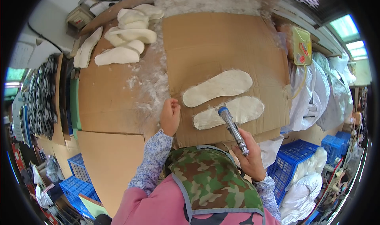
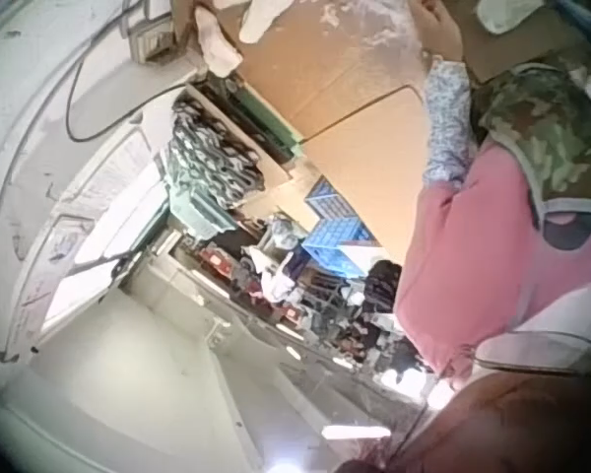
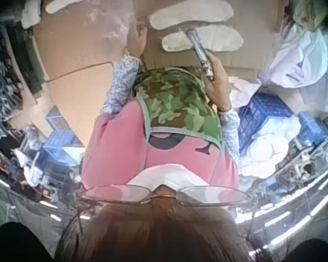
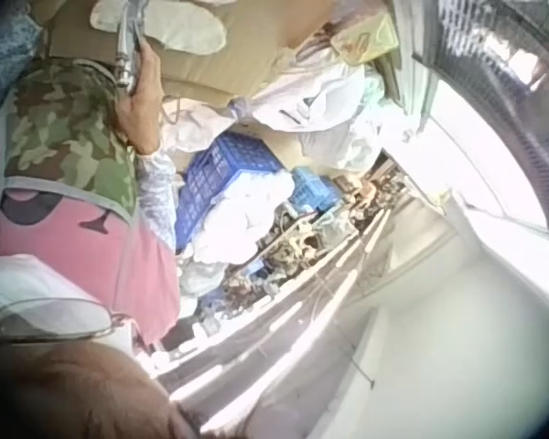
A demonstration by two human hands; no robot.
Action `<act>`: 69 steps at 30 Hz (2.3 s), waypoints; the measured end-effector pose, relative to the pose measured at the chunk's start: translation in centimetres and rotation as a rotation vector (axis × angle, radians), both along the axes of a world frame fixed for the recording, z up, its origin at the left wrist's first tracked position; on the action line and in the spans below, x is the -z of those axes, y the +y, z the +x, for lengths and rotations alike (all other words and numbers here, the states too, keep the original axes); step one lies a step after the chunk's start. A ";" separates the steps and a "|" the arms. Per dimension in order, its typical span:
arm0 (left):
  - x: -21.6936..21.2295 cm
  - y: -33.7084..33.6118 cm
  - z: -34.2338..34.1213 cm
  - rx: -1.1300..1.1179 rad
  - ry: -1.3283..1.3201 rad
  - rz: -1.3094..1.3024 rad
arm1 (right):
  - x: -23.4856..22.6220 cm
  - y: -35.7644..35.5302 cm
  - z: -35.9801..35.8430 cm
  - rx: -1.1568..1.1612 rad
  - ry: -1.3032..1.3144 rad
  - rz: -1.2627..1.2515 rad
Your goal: The recorder is applying adhesive to shoe insoles using a pneumatic spray gun at a workstation.
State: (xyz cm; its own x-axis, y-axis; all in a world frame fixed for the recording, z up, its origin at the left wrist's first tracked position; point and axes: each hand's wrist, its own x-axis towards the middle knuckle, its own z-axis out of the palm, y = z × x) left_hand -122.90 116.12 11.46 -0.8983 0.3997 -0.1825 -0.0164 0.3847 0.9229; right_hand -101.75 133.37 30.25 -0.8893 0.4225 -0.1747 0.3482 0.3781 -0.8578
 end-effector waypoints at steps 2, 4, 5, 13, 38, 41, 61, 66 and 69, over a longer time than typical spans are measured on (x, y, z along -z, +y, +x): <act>0.6 1.0 -0.5 -0.015 -0.005 -0.030 | 0.0 0.0 -1.0 -0.074 -0.017 0.016; 0.6 2.1 -0.6 -0.030 -0.090 0.018 | 0.5 -0.5 -1.9 -0.104 -0.043 0.007; 0.5 2.5 -0.5 -0.013 -0.079 0.014 | 0.8 -0.7 -2.2 -0.113 -0.066 -0.003; -0.2 3.8 0.4 -0.007 0.044 -0.055 | 2.5 -0.1 -5.0 -0.182 -0.144 -0.022; 0.5 3.6 0.7 -0.028 -0.060 0.048 | 4.0 0.3 -5.5 -0.150 -0.249 0.008; 0.4 3.6 0.6 -0.010 -0.045 0.028 | 3.8 0.7 -5.3 -0.116 -0.254 0.012; 0.7 3.4 0.8 0.028 -0.009 0.119 | 2.7 5.3 -3.1 0.160 -0.240 0.065; 0.5 3.3 0.8 0.045 0.026 0.092 | 2.8 6.4 -2.7 0.227 -0.223 0.094; 0.0 3.5 0.8 0.042 0.025 0.090 | 2.7 7.2 -2.4 0.247 -0.208 0.102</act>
